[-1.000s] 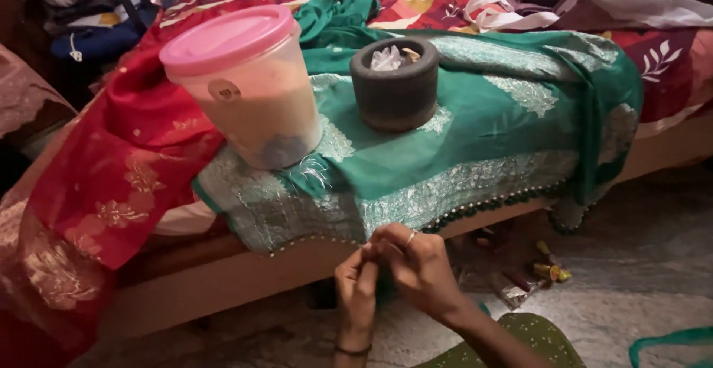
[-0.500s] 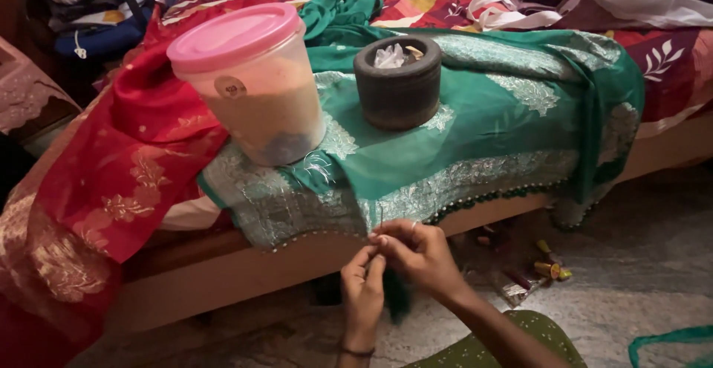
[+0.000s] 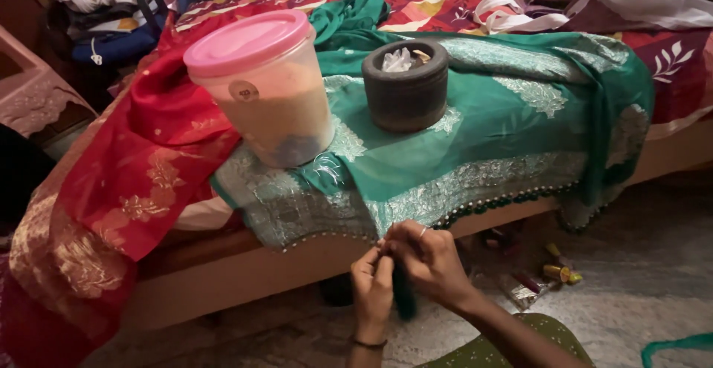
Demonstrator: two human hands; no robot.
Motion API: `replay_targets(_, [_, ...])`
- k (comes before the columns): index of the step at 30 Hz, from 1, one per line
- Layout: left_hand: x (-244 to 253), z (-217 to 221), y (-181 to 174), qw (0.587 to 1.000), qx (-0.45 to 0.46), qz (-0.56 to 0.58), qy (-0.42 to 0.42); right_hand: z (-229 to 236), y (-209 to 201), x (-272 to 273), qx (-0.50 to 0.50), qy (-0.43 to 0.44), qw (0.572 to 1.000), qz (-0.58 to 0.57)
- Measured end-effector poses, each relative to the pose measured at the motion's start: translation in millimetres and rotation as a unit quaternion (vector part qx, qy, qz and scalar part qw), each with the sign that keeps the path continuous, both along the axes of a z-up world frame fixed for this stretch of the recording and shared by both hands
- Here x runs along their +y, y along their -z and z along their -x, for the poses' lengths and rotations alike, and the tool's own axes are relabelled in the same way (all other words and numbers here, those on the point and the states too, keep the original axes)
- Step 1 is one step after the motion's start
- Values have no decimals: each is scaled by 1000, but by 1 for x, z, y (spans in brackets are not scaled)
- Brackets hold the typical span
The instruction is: Hand-sewing decorative beads and tassels onto the edge of a green fabric saree.
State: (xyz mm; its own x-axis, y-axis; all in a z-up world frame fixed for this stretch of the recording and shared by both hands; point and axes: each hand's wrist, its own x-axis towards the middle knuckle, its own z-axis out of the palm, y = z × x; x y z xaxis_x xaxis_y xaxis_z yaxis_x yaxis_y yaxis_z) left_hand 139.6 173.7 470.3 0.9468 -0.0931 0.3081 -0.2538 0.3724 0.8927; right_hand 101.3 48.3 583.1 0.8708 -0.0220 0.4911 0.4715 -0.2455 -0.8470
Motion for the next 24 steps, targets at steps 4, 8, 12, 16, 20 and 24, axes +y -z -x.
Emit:
replay_targets(4, [1,3,-10,999,-12,-30,-28,-7,8,-4,24,-13,1000,2])
replay_targets(8, [-6,9,-27,999,26,35,-12,-23,23,-13,36,-79,994,-61])
replay_targets(12, [-6,10,-33,998,45,19,-41,-28,24,-16,73,-84,992,-63])
replay_targets(16, [-1,7,-6,997,47,-36,-56,-27,11,-15,84,-73,990,-81])
replay_targets(20, [-1,5,-9,997,68,9,-27,-34,8,-17,64,-118,980,-146])
replay_targets(24, [-3,7,-14,997,76,11,-20,-39,-10,-20,93,-107,979,-149])
